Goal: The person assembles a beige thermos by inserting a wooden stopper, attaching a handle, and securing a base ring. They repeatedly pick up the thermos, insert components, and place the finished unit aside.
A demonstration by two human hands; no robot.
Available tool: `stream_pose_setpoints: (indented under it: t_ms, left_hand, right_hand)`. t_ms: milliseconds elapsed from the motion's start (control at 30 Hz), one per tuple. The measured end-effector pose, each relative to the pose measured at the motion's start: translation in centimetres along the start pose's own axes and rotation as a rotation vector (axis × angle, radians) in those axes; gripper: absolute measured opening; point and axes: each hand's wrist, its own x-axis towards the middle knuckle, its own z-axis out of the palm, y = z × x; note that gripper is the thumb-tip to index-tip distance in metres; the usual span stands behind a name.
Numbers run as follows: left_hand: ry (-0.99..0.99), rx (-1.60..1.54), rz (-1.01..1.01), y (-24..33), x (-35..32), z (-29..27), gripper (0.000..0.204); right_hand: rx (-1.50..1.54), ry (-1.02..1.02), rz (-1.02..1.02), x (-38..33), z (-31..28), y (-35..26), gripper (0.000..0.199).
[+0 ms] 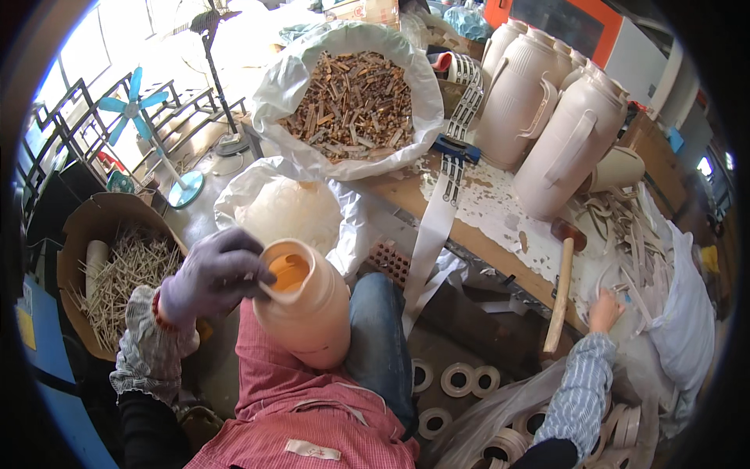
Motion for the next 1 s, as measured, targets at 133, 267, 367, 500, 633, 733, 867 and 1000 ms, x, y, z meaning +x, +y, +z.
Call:
stream_pose_setpoints:
  t_ms: [133, 267, 367, 500, 633, 733, 867, 1000]
  left_hand:
    - [-0.357, -0.105, 0.155, 5.9, -1.5, -1.5, 0.023]
    - [-0.113, 0.018, 0.209, 6.7, 1.2, 0.7, 0.045]
    - [0.023, 0.510, 0.281, 5.6, 4.7, 4.5, 0.048]
    - [0.127, 0.320, 0.229, 4.1, 3.6, 4.8, 0.036]
    - [0.049, -0.992, -0.809, 7.7, 0.8, 2.6, 0.030]
    - [0.122, -0.954, -0.909, 8.2, -1.4, 3.8, 0.030]
    - [0.333, -0.957, -1.051, 8.7, -4.8, 4.6, 0.024]
    - [0.422, -0.932, -1.090, 7.5, -9.6, 5.6, 0.017]
  right_hand:
    - [0.741, 0.399, -0.256, -4.2, -6.2, -4.4, 0.022]
    - [2.149, -0.052, -0.509, -14.3, -19.1, -17.8, 0.028]
    - [2.683, -0.708, -0.674, -18.3, -21.7, -24.4, 0.039]
    - [2.836, -0.701, -0.476, -21.7, -22.5, -28.2, 0.060]
    - [2.204, -0.133, -0.788, -24.5, -16.7, -31.6, 0.050]
    - [2.486, -0.655, -0.654, -27.8, -16.4, -31.3, 0.025]
    - [2.373, -0.897, -0.684, -29.5, -17.7, -31.5, 0.021]
    - [2.246, -1.268, -0.745, -30.8, -18.4, -32.5, 0.018]
